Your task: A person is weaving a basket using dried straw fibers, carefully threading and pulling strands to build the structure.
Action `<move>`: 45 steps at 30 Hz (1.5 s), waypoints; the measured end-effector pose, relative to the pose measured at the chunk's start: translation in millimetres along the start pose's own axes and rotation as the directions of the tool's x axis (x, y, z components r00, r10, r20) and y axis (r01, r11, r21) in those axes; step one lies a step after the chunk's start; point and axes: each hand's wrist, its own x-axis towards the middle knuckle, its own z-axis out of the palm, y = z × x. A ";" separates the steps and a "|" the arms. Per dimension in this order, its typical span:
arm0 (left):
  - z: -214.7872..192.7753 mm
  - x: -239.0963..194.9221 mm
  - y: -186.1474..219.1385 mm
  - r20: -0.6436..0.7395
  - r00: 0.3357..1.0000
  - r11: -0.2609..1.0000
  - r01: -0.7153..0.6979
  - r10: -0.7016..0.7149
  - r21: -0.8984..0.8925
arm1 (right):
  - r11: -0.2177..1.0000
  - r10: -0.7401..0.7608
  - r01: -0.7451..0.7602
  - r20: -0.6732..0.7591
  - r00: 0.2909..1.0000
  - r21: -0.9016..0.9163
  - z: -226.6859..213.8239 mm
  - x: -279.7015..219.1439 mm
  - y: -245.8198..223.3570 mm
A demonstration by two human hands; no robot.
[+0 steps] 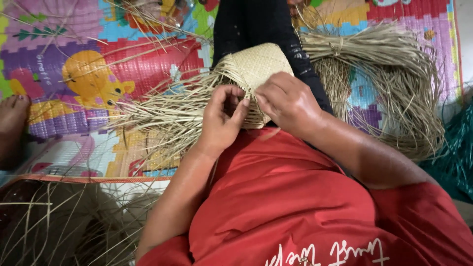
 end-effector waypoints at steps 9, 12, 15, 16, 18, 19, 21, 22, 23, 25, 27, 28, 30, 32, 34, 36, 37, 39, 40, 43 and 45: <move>-6.5 14.6 46.5 0.115 0.921 0.813 -0.382 0.371 0.440 | 0.968 0.149 -0.151 0.027 0.989 0.201 -14.6 -0.6 -16.7; -1.9 11.3 42.8 0.126 0.902 0.767 -0.419 0.413 0.486 | 0.943 0.198 -0.196 0.021 0.980 0.270 -19.7 3.9 -18.5; 0.2 11.8 39.6 0.125 0.895 0.756 -0.430 0.428 0.494 | 0.908 0.231 -0.228 0.034 0.972 0.352 -18.6 1.8 -14.6; -0.7 12.6 42.8 0.127 0.893 0.752 -0.434 0.432 0.496 | 0.909 0.229 -0.224 0.029 0.973 0.352 -18.7 0.7 -14.8; -2.5 13.5 49.5 0.151 0.878 0.736 -0.465 0.454 0.493 | 0.805 0.342 -0.336 0.081 0.936 0.489 -19.0 -1.5 -15.7; -1.9 13.5 51.2 0.152 0.876 0.732 -0.469 0.458 0.495 | 0.806 0.339 -0.331 0.076 0.938 0.490 -20.0 -2.3 -15.6; -0.7 13.2 54.3 0.152 0.863 0.709 -0.486 0.482 0.511 | 0.751 0.372 -0.382 0.132 0.919 0.539 -21.9 -4.1 -15.7; 0.0 13.2 52.2 0.153 0.861 0.706 -0.488 0.485 0.514 | 0.752 0.369 -0.377 0.129 0.920 0.540 -21.6 -5.3 -16.0; 1.2 12.7 50.0 0.159 0.852 0.689 -0.500 0.498 0.525 | 0.733 0.381 -0.400 0.156 0.911 0.550 -21.6 -7.1 -16.6; 3.2 11.3 43.0 0.167 0.842 0.670 -0.514 0.513 0.535 | 0.715 0.392 -0.422 0.180 0.902 0.558 -21.9 -9.2 -17.2; 4.6 9.4 33.8 0.221 0.804 0.585 -0.562 0.552 0.585 | 0.704 0.382 -0.436 0.218 0.898 0.560 -22.6 -9.7 -17.5; 3.9 9.8 40.0 0.221 0.803 0.583 -0.563 0.553 0.585 | 0.706 0.381 -0.434 0.216 0.899 0.560 -23.7 -10.4 -17.1; 1.4 11.7 52.5 0.286 0.779 0.525 -0.598 0.557 0.606 | 0.699 0.348 -0.439 0.269 0.898 0.565 -25.0 -10.8 -15.9; 2.4 8.8 50.1 0.299 0.776 0.518 -0.605 0.556 0.605 | 0.680 0.339 -0.445 0.288 0.895 0.582 -25.9 -14.2 -13.0; 2.5 7.8 47.2 0.312 0.767 0.507 -0.615 0.560 0.604 | 0.665 0.328 -0.446 0.303 0.895 0.599 -27.4 -14.1 -10.2; 3.3 6.4 43.3 0.326 0.773 0.530 -0.618 0.545 0.581 | 0.626 0.313 -0.457 0.333 0.890 0.632 -31.0 -13.6 -9.2; 2.3 6.8 49.1 0.332 0.768 0.530 -0.625 0.548 0.573 | 0.629 0.321 -0.458 0.327 0.889 0.628 -29.7 -16.4 -7.9; 0.5 9.8 61.2 0.346 0.770 0.532 -0.627 0.536 0.570 | 0.565 0.320 -0.473 0.349 0.881 0.676 -27.9 -20.5 -3.8; 1.2 10.0 58.2 0.353 0.762 0.529 -0.636 0.543 0.562 | 0.571 0.326 -0.471 0.340 0.882 0.673 -28.5 -20.4 -5.2; 0.8 8.2 52.3 0.325 0.775 0.546 -0.619 0.543 0.564 | 0.529 0.407 -0.522 0.340 0.848 0.669 -29.1 -19.4 -9.9; -0.5 7.9 51.2 0.319 0.790 0.562 -0.602 0.524 0.567 | 0.507 0.455 -0.542 0.327 0.828 0.670 -30.1 -18.2 -11.6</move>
